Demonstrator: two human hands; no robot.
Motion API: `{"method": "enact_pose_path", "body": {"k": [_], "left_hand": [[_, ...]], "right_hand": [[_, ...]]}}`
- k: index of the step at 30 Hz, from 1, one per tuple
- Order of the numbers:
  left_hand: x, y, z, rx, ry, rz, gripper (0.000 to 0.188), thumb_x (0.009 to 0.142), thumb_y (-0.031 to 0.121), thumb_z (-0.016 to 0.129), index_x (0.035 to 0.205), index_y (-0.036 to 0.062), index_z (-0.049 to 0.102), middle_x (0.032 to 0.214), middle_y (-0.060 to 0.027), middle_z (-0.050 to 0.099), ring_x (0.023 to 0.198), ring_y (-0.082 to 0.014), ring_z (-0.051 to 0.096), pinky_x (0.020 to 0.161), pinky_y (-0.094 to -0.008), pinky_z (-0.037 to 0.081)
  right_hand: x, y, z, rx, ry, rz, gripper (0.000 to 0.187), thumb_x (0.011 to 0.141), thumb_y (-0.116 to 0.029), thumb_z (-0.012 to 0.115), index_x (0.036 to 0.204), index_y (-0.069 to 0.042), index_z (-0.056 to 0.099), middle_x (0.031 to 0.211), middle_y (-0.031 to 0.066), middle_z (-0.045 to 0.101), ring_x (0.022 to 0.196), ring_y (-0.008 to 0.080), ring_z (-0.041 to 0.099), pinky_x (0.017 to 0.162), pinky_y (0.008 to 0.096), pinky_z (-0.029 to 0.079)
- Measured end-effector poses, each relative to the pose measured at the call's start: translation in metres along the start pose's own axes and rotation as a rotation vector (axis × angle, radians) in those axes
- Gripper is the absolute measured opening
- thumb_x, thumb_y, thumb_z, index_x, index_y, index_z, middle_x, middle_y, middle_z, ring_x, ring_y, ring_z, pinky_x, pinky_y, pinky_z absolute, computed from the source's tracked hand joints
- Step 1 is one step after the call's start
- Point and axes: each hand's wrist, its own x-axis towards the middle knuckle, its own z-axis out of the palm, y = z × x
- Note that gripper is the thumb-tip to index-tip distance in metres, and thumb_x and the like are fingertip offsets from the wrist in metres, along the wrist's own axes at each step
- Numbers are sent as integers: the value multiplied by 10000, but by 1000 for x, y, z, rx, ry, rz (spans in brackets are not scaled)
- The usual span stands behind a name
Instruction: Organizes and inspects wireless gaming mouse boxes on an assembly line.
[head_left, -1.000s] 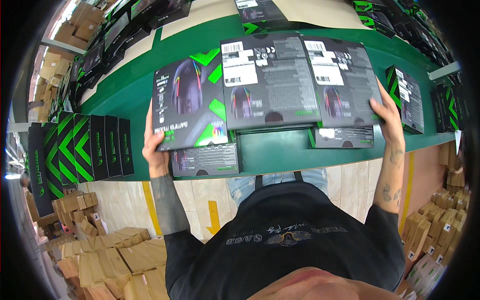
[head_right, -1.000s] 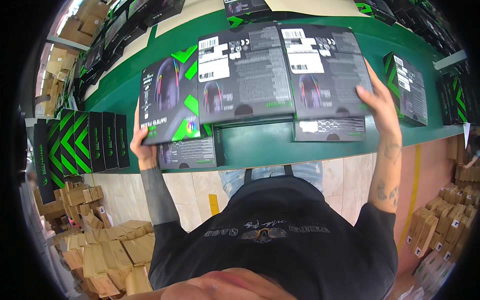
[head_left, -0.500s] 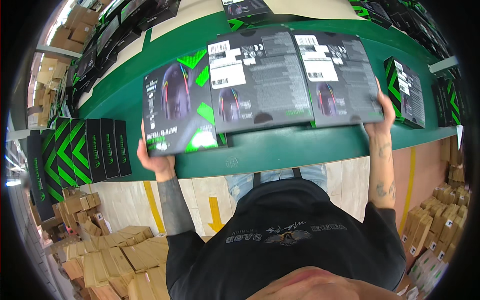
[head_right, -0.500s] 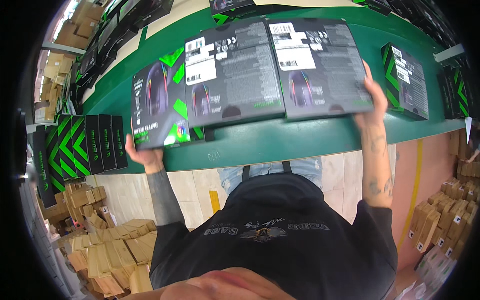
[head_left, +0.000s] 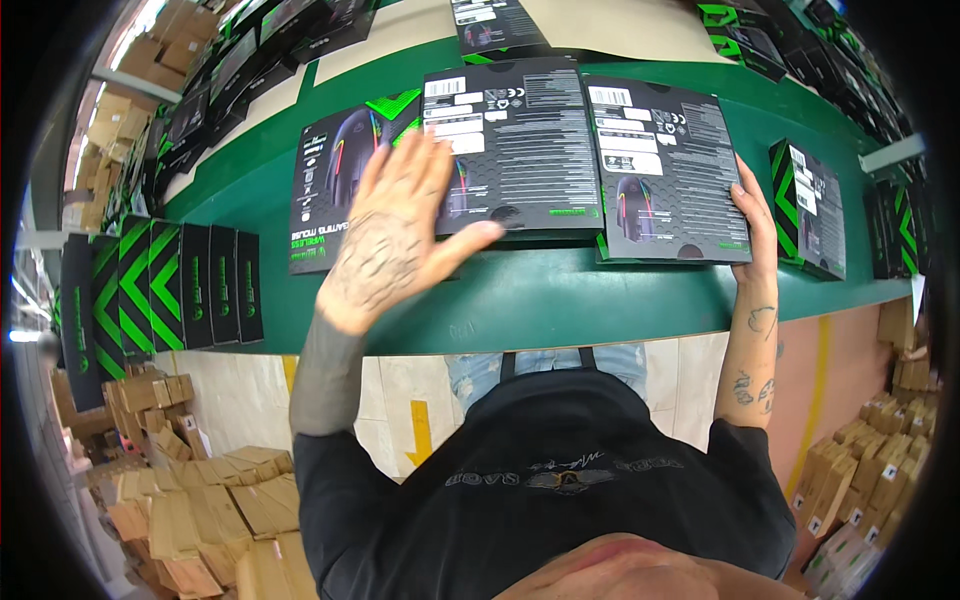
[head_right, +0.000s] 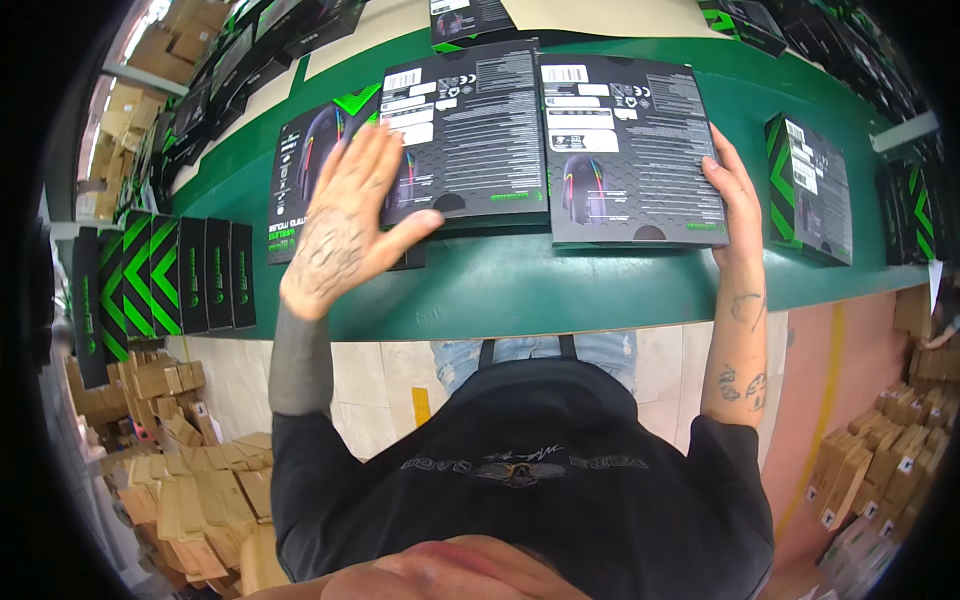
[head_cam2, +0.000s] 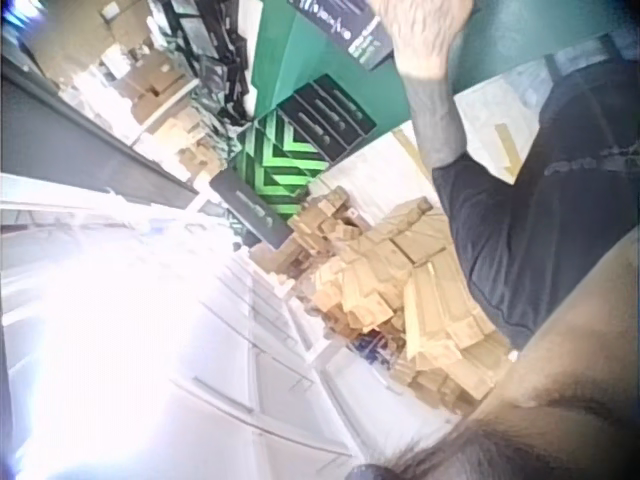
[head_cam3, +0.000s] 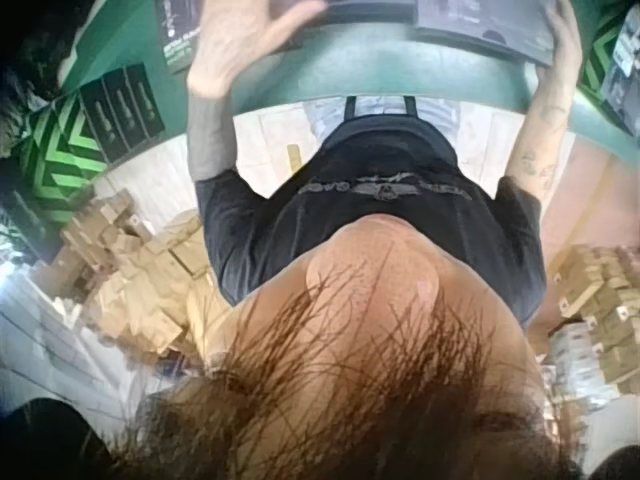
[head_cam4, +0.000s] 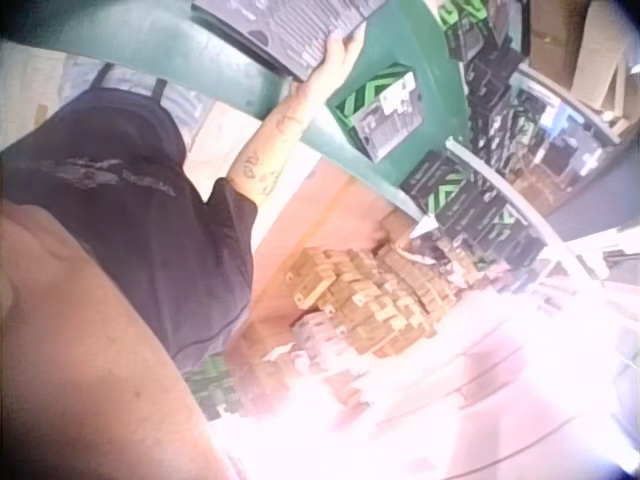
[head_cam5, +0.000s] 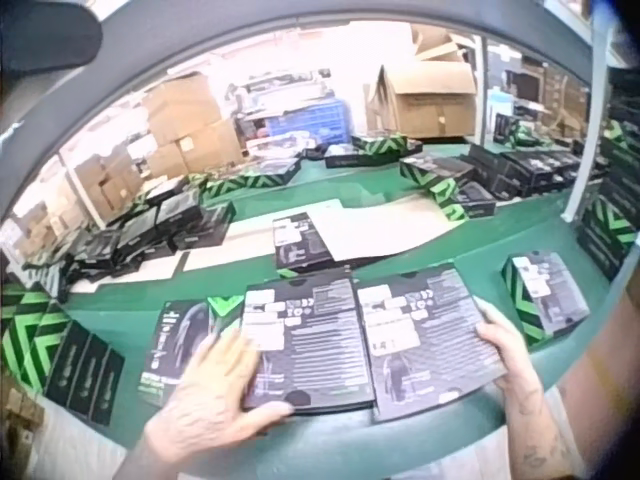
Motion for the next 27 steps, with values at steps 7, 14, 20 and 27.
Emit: {"method": "enact_pose_path", "body": {"k": [7, 14, 20, 27], "left_hand": [[33, 18, 12, -255, -137, 178, 876, 761, 621, 567, 1338, -10, 377, 1425, -187, 311, 1333, -405, 223, 1100, -449, 175], [71, 17, 24, -899, 36, -398, 684, 804, 399, 644, 1279, -35, 411, 1236, -205, 516, 1176, -273, 480, 988, -366, 359], [84, 5, 38, -1342, 247, -547, 350, 875, 128, 570, 1189, -12, 502, 1116, -89, 602, 1031, -153, 549, 916, -278, 409], [60, -47, -54, -1589, 725, -210, 399, 917, 390, 453, 974, 4, 537, 952, -56, 553, 896, -179, 516, 834, -317, 402]], "right_hand": [[14, -6, -29, 90, 147, 14, 486, 874, -189, 503, 1302, 29, 428, 1246, 135, 524, 1098, 208, 530, 931, 301, 411], [17, -18, -41, 78, 171, 182, 445, 850, -213, 560, 1236, 2, 503, 1143, 106, 584, 1011, 188, 573, 873, 295, 445], [30, -20, -13, 22, 338, -63, 544, 811, -186, 598, 1276, 38, 424, 1148, 139, 557, 990, 211, 568, 886, 297, 424], [36, -45, -35, -453, -80, -667, 560, 746, 39, 460, 1301, 40, 387, 1294, 147, 466, 1135, 244, 500, 1007, 351, 356]]}}
